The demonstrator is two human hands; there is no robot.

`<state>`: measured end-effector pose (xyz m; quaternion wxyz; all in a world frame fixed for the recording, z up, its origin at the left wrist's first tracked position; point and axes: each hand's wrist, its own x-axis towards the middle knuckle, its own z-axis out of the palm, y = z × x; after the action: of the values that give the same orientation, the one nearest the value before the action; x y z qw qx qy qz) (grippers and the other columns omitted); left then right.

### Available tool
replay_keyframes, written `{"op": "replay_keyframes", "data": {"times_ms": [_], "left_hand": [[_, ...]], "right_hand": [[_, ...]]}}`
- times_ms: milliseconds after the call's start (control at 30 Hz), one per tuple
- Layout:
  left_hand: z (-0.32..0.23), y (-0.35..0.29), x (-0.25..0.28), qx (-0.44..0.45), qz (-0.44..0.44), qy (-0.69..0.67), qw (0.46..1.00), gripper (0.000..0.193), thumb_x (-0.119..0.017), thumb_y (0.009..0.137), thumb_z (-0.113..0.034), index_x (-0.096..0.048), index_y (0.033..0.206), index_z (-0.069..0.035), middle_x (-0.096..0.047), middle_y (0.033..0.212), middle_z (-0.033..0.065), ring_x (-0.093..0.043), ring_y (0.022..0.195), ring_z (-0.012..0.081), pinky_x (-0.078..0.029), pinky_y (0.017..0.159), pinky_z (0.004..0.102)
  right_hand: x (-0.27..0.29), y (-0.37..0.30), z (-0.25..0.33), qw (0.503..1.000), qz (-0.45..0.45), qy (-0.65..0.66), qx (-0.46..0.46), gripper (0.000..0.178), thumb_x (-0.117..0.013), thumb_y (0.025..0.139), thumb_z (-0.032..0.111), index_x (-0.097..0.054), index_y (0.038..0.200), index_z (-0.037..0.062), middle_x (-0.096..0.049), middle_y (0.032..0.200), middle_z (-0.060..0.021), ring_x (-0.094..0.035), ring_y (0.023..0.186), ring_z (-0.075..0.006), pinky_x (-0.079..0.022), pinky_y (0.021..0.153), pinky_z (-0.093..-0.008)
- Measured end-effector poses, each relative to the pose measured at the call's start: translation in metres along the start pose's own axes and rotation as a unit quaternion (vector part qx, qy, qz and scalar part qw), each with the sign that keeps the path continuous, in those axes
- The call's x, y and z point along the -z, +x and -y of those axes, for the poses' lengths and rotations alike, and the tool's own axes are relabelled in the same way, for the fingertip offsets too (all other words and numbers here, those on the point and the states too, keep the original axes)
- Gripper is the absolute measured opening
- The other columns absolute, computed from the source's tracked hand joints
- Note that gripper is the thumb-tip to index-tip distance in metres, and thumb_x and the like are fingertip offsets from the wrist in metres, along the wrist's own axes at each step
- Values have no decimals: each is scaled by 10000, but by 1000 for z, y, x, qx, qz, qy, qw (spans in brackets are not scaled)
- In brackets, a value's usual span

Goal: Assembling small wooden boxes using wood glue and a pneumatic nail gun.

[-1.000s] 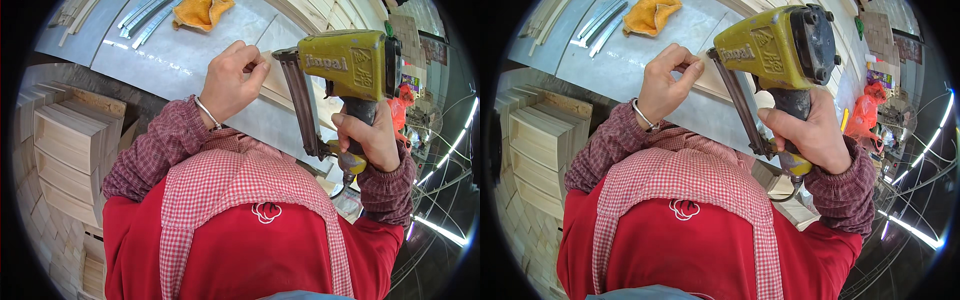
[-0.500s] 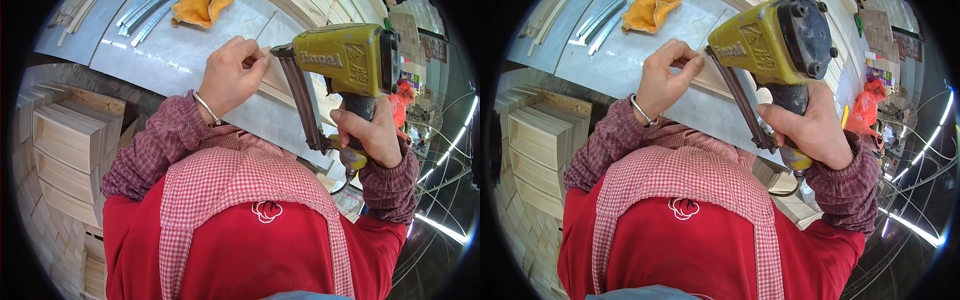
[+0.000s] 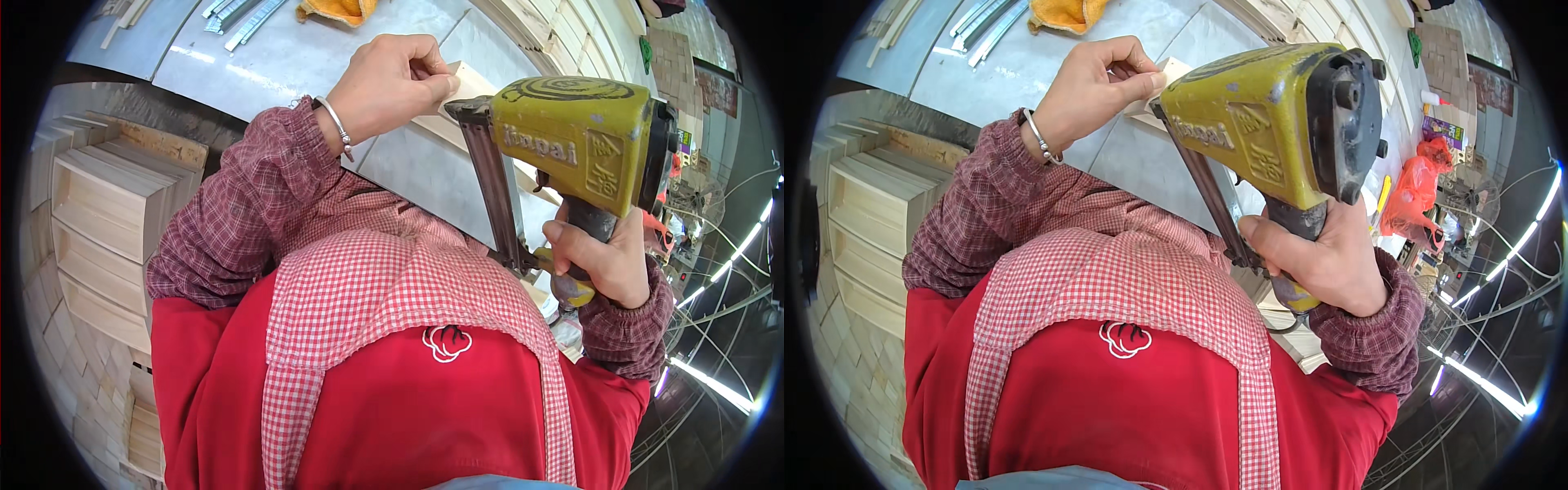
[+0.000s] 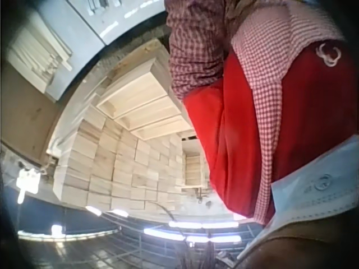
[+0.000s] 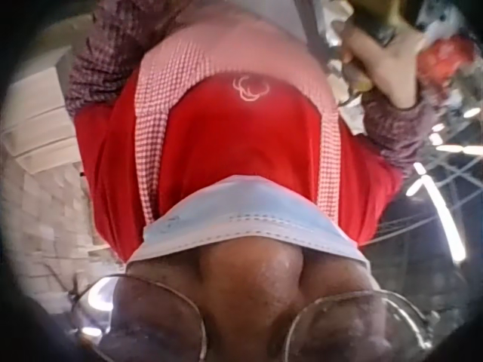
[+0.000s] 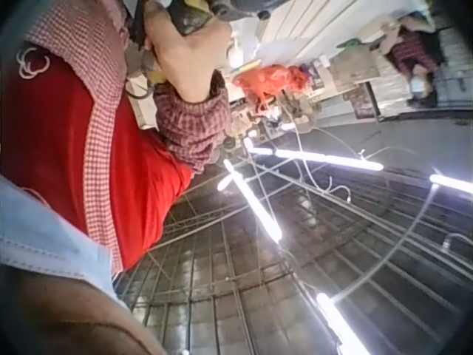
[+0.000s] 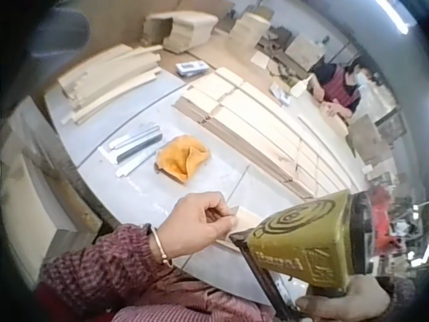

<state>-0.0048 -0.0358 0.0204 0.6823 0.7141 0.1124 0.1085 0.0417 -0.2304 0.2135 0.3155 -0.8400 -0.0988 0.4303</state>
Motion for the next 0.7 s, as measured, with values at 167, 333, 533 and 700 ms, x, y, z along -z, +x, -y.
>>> {"op": "replay_keyframes", "data": {"times_ms": [167,333,533,700], "left_hand": [[3,0,0,-11,3,6,1000,55,-684,785,-34,-629,779,-29,-591,689,21,-502,588,54,-420,548,158],[3,1,0,-17,4,10,1000,56,-687,784,-37,-632,784,-27,-592,690,19,-504,598,51,-420,550,159],[2,0,-2,-15,-10,15,1000,59,-694,784,-47,-640,800,-31,-600,695,17,-501,597,50,-421,557,156],[-3,-2,-1,24,1,-12,1000,59,-692,797,-74,-646,807,-38,-611,726,12,-503,624,54,-434,596,164]], "right_hand": [[-1,1,1,1000,5,4,-1,110,-649,751,1,-580,836,7,-533,535,-15,-466,438,-104,-375,444,-220],[-5,0,3,999,-15,-29,8,124,-655,745,4,-584,848,4,-544,554,-23,-472,452,-107,-384,454,-227],[-6,-2,8,998,-23,-65,3,140,-657,737,13,-592,860,-7,-566,591,-46,-489,470,-112,-393,462,-230],[6,-22,-13,996,-84,14,-16,192,-643,730,-4,-575,909,-23,-562,589,-44,-487,431,-121,-385,438,-201]]}}
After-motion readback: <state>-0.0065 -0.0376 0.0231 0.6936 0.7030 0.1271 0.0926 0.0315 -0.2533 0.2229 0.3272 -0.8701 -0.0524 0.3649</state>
